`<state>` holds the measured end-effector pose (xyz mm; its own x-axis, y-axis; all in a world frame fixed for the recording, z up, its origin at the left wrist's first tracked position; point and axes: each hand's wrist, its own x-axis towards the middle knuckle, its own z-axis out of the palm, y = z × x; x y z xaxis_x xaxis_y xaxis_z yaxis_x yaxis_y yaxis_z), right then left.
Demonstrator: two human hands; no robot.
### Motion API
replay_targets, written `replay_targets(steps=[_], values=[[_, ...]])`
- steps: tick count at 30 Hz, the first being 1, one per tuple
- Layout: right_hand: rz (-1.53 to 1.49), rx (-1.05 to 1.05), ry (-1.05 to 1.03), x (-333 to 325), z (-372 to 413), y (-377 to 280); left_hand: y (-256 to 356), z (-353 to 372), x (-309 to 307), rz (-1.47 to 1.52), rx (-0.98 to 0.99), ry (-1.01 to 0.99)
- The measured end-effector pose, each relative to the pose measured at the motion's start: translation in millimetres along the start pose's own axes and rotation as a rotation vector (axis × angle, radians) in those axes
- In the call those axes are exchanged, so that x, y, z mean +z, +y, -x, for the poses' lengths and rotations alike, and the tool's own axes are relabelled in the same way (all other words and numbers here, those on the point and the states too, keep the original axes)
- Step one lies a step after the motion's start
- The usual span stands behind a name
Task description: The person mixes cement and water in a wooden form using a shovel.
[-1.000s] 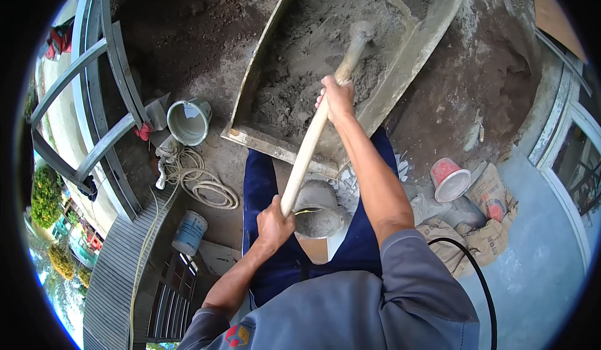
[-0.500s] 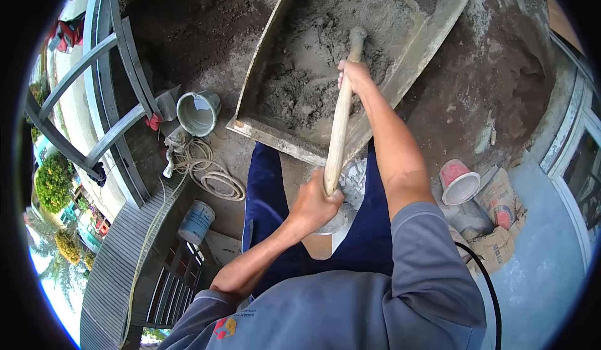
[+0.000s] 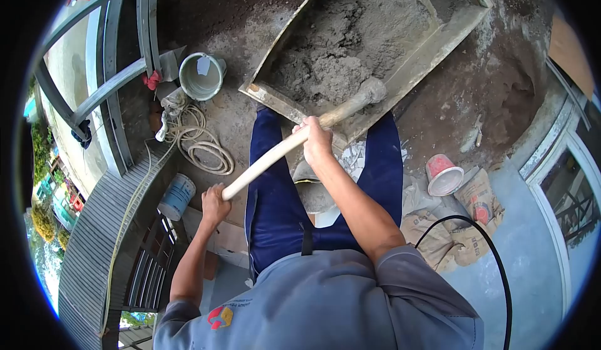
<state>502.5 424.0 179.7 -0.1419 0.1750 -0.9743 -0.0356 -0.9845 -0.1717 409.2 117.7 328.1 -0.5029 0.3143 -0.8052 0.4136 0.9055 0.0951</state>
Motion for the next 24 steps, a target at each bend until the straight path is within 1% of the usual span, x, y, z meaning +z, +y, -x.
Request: replay_targets(steps=[1, 2, 3, 5, 6, 7, 8, 10, 11, 13, 14, 15, 16, 17, 18, 19, 21, 23, 24], values=[[-0.019, -0.015, 0.0, 1, -11, 20, -30, -18, 35, 0.031, -0.024, 0.04], [0.025, -0.038, 0.039, 8, -8, 29, -57, -29, 66, 0.053, -0.034, 0.051], [0.022, -0.05, 0.039, 15, -3, 30, -62, -33, 66, 0.066, -0.002, 0.083], [0.022, -0.05, 0.056, 25, 21, 31, -64, -17, 48, 0.09, 0.047, 0.124], [0.059, -0.046, 0.011, 25, 35, 26, -57, -5, 24, 0.097, 0.065, 0.054], [0.077, -0.036, 0.003, 35, 42, 19, -63, 11, 18, 0.086, 0.186, 0.148], [0.096, -0.021, -0.009, 41, 54, 17, -59, 26, -5, 0.159, 0.244, 0.071], [0.106, 0.046, -0.039, 41, 63, 25, -55, 61, -34, 0.24, 0.12, -0.091], [0.115, 0.062, -0.048, 46, 46, 28, -41, 64, -45, 0.237, 0.069, -0.108], [0.131, 0.08, -0.042, 46, -14, 26, -4, 34, -44, 0.184, 0.007, -0.095], [0.198, 0.014, -0.016, 47, -63, 12, 31, 5, -37, 0.172, -0.022, -0.064], [0.176, 0.056, 0.095, 52, -105, -12, 73, -29, -29, 0.157, -0.048, -0.032], [0.219, 0.02, 0.078, 42, -160, -27, 117, -60, -25, 0.143, -0.054, -0.006], [0.256, 0.001, 0.139, 42, -184, -47, 152, -72, -22, 0.129, -0.08, 0.003], [0.244, -0.009, 0.128, 34, -204, -61, 172, -76, -18, 0.149, -0.089, -0.003], [0.263, -0.03, 0.155, 34, -203, -78, 188, -86, -16, 0.173, -0.087, 0.02], [0.29, -0.084, 0.099, 29, -195, -109, 208, -84, -9, 0.219, -0.061, 0.02], [0.311, -0.165, 0.093, 39, -158, -155, 220, -79, 2, 0.279, -0.028, 0.02], [0.302, -0.205, 0.07, 45, -140, -180, 229, -77, 7, 0.348, 0.017, 0.059]])
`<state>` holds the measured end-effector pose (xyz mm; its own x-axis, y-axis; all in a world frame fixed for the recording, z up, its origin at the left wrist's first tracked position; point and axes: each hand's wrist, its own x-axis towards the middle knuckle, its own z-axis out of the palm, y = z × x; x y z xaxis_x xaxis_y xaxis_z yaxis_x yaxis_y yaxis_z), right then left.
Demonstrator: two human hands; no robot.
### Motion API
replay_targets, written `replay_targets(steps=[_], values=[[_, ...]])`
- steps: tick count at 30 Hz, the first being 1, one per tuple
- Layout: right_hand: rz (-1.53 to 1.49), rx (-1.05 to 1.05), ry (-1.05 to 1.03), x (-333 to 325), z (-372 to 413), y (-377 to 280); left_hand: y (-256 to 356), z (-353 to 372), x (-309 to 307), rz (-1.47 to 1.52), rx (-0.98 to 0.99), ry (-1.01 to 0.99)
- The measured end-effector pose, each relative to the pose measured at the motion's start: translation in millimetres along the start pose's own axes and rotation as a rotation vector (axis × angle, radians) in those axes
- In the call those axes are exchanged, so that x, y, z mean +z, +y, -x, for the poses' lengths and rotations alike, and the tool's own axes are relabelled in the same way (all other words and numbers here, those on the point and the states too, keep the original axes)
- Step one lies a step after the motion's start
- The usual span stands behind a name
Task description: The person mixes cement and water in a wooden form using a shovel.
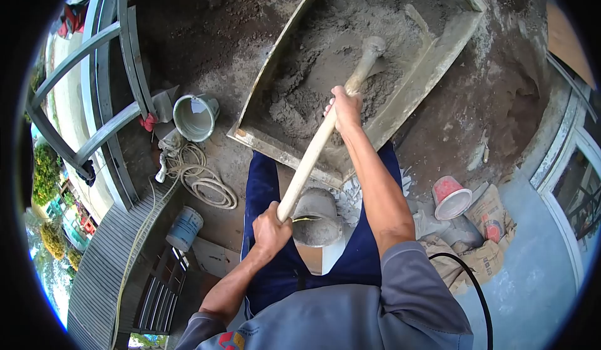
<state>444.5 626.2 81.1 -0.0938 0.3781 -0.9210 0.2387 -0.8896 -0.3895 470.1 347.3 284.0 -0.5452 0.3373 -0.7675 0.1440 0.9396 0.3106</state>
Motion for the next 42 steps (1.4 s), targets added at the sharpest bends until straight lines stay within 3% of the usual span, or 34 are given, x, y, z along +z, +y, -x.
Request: replay_targets(steps=[4, 7, 9, 11, 13, 14, 17, 21, 25, 27, 31, 33, 35, 38, 40, 42], values=[[0.082, -0.367, -0.094, -8, 7, -147, 77, -38, -15, 0.176, 0.299, -0.148], [0.151, -0.43, -0.106, 9, -41, -259, 152, -105, -63, 0.253, 0.523, -0.242], [0.107, -0.377, -0.22, 24, -114, -309, 194, -144, -88, 0.256, 0.515, -0.209], [0.171, -0.279, -0.218, 42, -196, -319, 208, -166, -103, 0.259, 0.499, -0.131], [0.238, -0.12, -0.156, 80, -151, -249, 191, -146, -103, 0.281, 0.331, -0.141], [0.265, -0.061, -0.238, 86, -160, -196, 173, -123, -98, 0.305, 0.244, -0.157], [0.247, 0.071, -0.202, 94, -86, -36, 101, -46, -83, 0.322, 0.011, -0.174], [0.202, 0.424, -0.385, 73, -71, 92, 102, -2, -87, 0.231, -0.166, -0.233], [0.106, 0.472, -0.405, 49, -41, 131, 88, 27, -93, 0.201, -0.113, -0.239], [0.036, 0.501, -0.374, 32, -16, 123, 77, 56, -109, 0.161, -0.106, -0.311], [-0.064, 0.357, -0.227, 9, 82, 82, 47, 123, -162, 0.197, -0.015, -0.408], [-0.126, 0.242, -0.128, 9, 144, 76, 0, 154, -182, 0.107, -0.028, -0.423], [-0.127, 0.125, -0.045, 27, 193, 86, -81, 162, -170, 0.034, -0.039, -0.232], [-0.228, 0.084, -0.072, 46, 169, 159, -240, 102, -84, -0.123, -0.007, 0.095], [-0.266, 0.055, -0.069, 56, 155, 192, -301, 41, -42, -0.086, -0.219, 0.015], [-0.25, -0.023, -0.068, 66, 165, 199, -325, 24, -41, -0.098, -0.102, 0.114]])
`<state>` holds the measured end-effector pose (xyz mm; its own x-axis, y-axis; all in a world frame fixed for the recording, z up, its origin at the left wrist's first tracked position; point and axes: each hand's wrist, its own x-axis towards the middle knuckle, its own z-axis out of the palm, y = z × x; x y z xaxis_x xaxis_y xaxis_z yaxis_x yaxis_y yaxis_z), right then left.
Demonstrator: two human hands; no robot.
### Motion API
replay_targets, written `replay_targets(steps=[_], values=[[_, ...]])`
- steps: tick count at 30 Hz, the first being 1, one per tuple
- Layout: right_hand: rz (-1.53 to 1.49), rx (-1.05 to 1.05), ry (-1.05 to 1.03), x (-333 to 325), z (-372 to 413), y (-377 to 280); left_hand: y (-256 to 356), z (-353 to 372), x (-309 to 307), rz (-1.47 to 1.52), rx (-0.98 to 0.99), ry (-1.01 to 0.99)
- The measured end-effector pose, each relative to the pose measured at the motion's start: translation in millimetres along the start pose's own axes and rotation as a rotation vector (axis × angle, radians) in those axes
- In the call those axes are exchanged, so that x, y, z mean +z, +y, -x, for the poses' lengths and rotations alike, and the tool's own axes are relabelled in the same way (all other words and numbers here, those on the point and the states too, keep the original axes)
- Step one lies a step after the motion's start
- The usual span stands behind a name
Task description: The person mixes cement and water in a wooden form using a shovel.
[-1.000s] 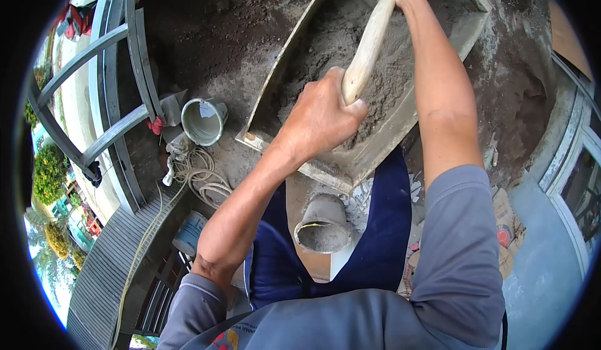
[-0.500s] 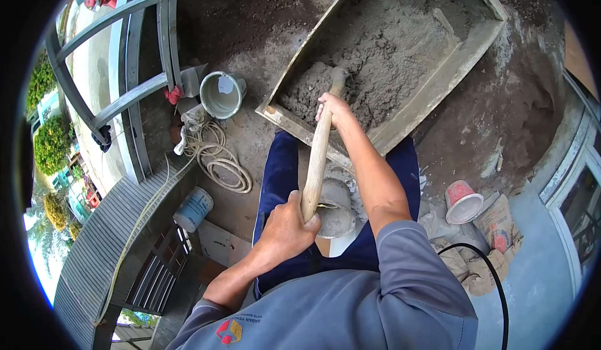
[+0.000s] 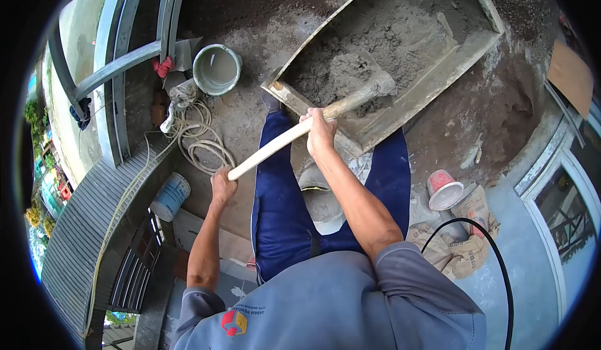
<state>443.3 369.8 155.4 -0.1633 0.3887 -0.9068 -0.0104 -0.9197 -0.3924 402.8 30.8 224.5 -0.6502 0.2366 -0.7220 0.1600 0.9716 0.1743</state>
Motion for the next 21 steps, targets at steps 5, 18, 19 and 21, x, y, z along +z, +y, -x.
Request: replay_targets(steps=[5, 18, 19, 21], values=[[0.094, 0.106, -0.063, 19, 49, -30, 20, 66, -99, -0.01, 0.259, -0.128], [0.095, 0.156, 0.099, -21, -207, -117, 266, -20, -20, -0.136, 0.226, -0.064], [0.109, 0.13, 0.079, -29, -202, -139, 279, -14, -9, -0.067, 0.252, -0.046], [0.181, -0.002, 0.05, -33, -181, -193, 306, 2, 11, 0.041, 0.261, -0.062]])
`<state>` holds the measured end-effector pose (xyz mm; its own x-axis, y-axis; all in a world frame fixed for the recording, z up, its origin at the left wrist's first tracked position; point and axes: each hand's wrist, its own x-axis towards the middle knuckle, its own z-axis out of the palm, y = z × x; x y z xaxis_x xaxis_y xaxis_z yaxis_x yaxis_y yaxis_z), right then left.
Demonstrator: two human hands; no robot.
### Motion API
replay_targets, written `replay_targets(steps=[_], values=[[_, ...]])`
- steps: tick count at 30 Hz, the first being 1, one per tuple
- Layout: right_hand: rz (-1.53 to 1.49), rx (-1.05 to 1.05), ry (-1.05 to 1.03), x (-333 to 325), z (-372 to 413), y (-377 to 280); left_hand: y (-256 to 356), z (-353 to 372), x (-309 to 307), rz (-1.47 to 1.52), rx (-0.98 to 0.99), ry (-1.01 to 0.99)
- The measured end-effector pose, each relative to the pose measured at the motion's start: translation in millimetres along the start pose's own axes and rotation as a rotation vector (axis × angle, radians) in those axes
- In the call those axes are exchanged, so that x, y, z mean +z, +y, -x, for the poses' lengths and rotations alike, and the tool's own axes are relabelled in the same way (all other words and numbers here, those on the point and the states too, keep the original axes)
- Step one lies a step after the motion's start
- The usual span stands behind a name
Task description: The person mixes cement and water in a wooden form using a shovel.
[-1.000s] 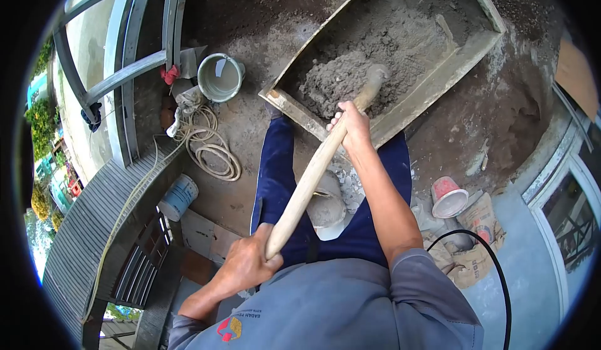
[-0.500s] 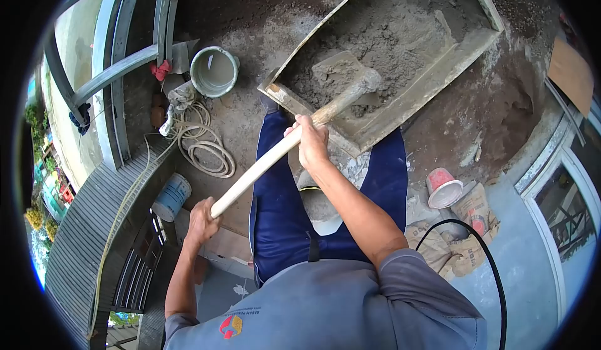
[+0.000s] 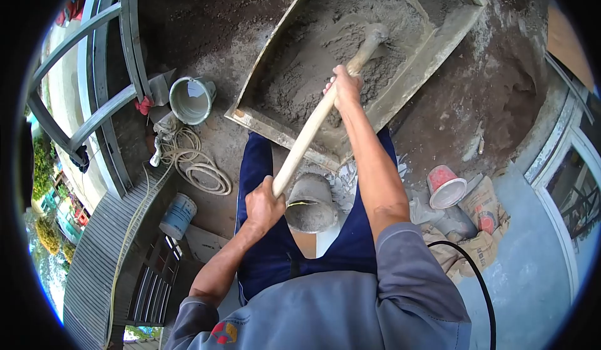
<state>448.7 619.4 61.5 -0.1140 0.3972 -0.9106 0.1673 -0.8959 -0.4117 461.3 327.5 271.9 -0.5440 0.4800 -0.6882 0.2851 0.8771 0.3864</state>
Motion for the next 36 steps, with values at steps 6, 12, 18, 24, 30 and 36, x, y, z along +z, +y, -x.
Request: replay_targets(steps=[6, 12, 18, 24, 30, 36], values=[[0.16, -0.245, -0.004, -33, 33, -166, 102, -19, 18, 0.377, 0.233, -0.216], [0.255, -0.019, 0.006, -47, -27, -45, 84, 8, 21, 0.272, 0.003, -0.295], [0.229, 0.398, -0.082, -54, -21, 130, 76, 55, -3, 0.128, -0.192, -0.333], [0.137, 0.486, -0.225, -66, -12, 126, 117, 61, -51, 0.12, -0.203, -0.402], [-0.024, 0.363, -0.004, -62, 148, 69, 54, 143, -135, 0.136, -0.158, -0.524], [-0.218, 0.205, -0.004, -50, 174, 164, -209, 116, 0, -0.218, -0.27, -0.241]])
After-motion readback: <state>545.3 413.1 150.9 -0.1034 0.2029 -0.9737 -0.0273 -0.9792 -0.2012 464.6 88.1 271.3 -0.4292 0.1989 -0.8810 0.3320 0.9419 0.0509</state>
